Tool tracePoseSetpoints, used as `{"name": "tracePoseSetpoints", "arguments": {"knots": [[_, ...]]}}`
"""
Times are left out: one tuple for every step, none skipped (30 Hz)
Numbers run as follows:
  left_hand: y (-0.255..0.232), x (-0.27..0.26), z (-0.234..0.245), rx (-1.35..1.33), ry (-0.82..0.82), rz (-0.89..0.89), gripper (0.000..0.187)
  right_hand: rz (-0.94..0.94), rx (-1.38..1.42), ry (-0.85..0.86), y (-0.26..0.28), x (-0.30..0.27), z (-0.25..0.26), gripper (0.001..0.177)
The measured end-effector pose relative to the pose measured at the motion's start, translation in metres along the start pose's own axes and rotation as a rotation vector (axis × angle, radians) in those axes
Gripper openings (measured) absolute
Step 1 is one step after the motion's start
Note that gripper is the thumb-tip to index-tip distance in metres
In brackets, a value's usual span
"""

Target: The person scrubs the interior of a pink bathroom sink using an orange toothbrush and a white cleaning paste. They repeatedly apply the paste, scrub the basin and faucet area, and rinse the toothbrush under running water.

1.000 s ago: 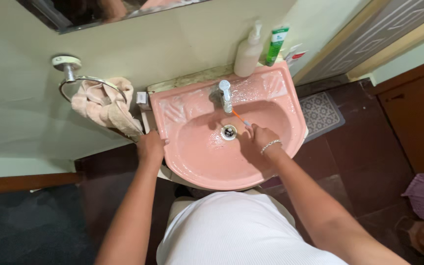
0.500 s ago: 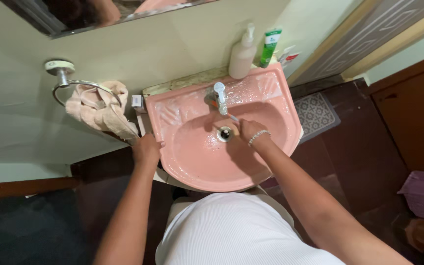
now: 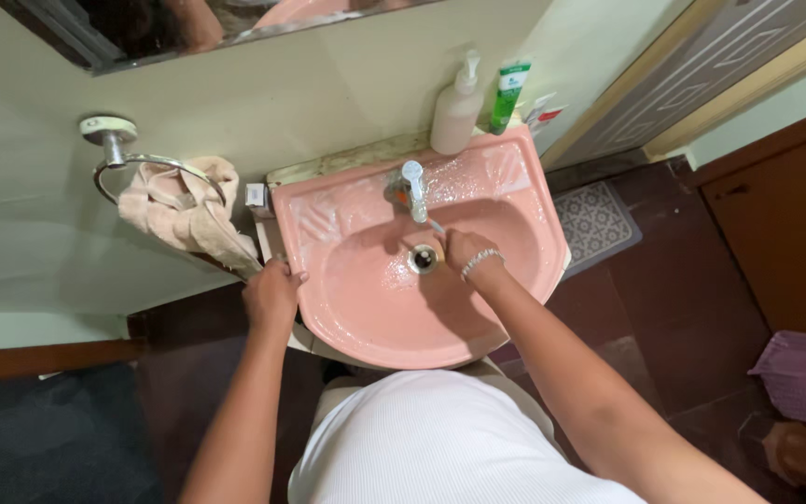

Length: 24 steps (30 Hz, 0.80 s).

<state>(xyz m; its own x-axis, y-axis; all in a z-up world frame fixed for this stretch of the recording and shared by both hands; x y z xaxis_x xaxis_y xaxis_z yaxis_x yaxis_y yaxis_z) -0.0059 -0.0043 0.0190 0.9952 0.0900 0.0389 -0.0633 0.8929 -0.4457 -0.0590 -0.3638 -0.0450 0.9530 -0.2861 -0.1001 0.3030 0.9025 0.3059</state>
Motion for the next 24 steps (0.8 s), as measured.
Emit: {"name": "tracePoseSetpoints", "arguments": {"knots": [[0.000, -0.005, 0.003, -0.014, -0.088, -0.059, 0.034, -0.016, -0.024, 0.027, -0.003, -0.004, 0.005, 0.051], [0.003, -0.012, 0.008, -0.089, -0.162, -0.058, 0.032, -0.027, -0.043, 0.057, -0.008, -0.008, 0.011, 0.051], [0.004, -0.021, 0.011, -0.165, -0.236, -0.058, 0.030, -0.037, -0.063, 0.086, -0.011, -0.009, 0.015, 0.052], [0.005, -0.029, 0.014, -0.239, -0.307, -0.058, 0.028, -0.047, -0.070, 0.086, -0.014, -0.011, 0.019, 0.052], [0.005, -0.034, 0.016, -0.243, -0.348, -0.036, 0.027, -0.056, -0.077, 0.086, -0.018, -0.012, 0.022, 0.053], [0.006, -0.038, 0.016, -0.248, -0.387, -0.017, 0.026, -0.069, -0.085, 0.085, -0.019, -0.014, 0.023, 0.054], [0.006, -0.042, 0.016, -0.254, -0.426, 0.003, 0.025, -0.057, -0.084, 0.084, -0.016, -0.012, 0.021, 0.054], [0.005, -0.043, 0.013, -0.278, -0.449, 0.036, 0.026, -0.046, -0.085, 0.081, -0.014, -0.006, 0.019, 0.055], [0.004, -0.043, 0.009, -0.302, -0.471, 0.068, 0.026, -0.036, -0.087, 0.078, -0.010, -0.003, 0.017, 0.056], [0.005, -0.041, 0.003, -0.327, -0.494, 0.100, 0.027, -0.009, -0.070, 0.038, -0.006, 0.000, 0.015, 0.054], [0.005, -0.036, -0.004, -0.321, -0.529, 0.078, 0.025, 0.019, -0.054, -0.001, 0.000, 0.002, 0.012, 0.052], [0.004, -0.029, -0.013, -0.316, -0.562, 0.055, 0.024, 0.045, -0.038, -0.041, 0.005, 0.002, 0.010, 0.050], [0.003, -0.023, -0.022, -0.311, -0.596, 0.032, 0.023, 0.037, -0.022, -0.027, 0.009, 0.001, 0.008, 0.050], [0.003, -0.016, -0.032, -0.327, -0.579, 0.075, 0.023, 0.027, -0.007, -0.017, 0.013, 0.001, 0.007, 0.050], [0.002, -0.009, -0.041, -0.343, -0.562, 0.118, 0.023, 0.017, 0.008, -0.007, 0.014, 0.001, 0.009, 0.050], [0.002, -0.006, -0.049, -0.357, -0.541, 0.160, 0.024, 0.012, -0.007, -0.001, 0.011, -0.003, 0.013, 0.050], [0.002, -0.004, -0.054, -0.335, -0.565, 0.147, 0.024, 0.006, -0.022, 0.005, 0.008, -0.007, 0.017, 0.049], [0.000, -0.003, -0.058, -0.312, -0.589, 0.134, 0.025, 0.002, -0.037, 0.012, 0.003, -0.008, 0.022, 0.049], [-0.002, -0.001, -0.061, -0.289, -0.614, 0.122, 0.025, 0.001, -0.059, 0.017, -0.002, -0.007, 0.027, 0.049], [-0.003, -0.001, -0.063, -0.295, -0.623, 0.113, 0.025, -0.001, -0.082, 0.027, -0.010, -0.008, 0.032, 0.050], [-0.004, -0.001, -0.063, -0.302, -0.632, 0.105, 0.025, -0.002, -0.106, 0.038, -0.016, -0.008, 0.035, 0.050], [-0.005, -0.001, -0.061, -0.305, -0.642, 0.099, 0.024, -0.027, -0.080, 0.043, -0.020, -0.007, 0.035, 0.051], [-0.007, -0.002, -0.061, -0.252, -0.597, 0.117, 0.025, -0.051, -0.054, 0.048, -0.024, -0.005, 0.034, 0.052], [-0.008, 0.000, -0.059, -0.199, -0.555, 0.133, 0.025, -0.074, -0.026, 0.051, -0.027, -0.001, 0.032, 0.053]]}}
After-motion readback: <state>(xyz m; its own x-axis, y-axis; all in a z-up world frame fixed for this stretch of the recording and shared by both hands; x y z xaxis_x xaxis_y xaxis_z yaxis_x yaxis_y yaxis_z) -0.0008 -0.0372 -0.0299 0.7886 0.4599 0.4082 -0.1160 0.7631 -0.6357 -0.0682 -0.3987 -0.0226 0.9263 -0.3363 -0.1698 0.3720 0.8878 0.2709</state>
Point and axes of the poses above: each hand's wrist, its own x-axis towards the middle knuckle, its own z-axis out of the back of the hand, y = z × x, the point moved 2 cm from there along x, towards the middle knuckle, and after that the axes turned 15 degrees about -y, right-handed, at the moved point
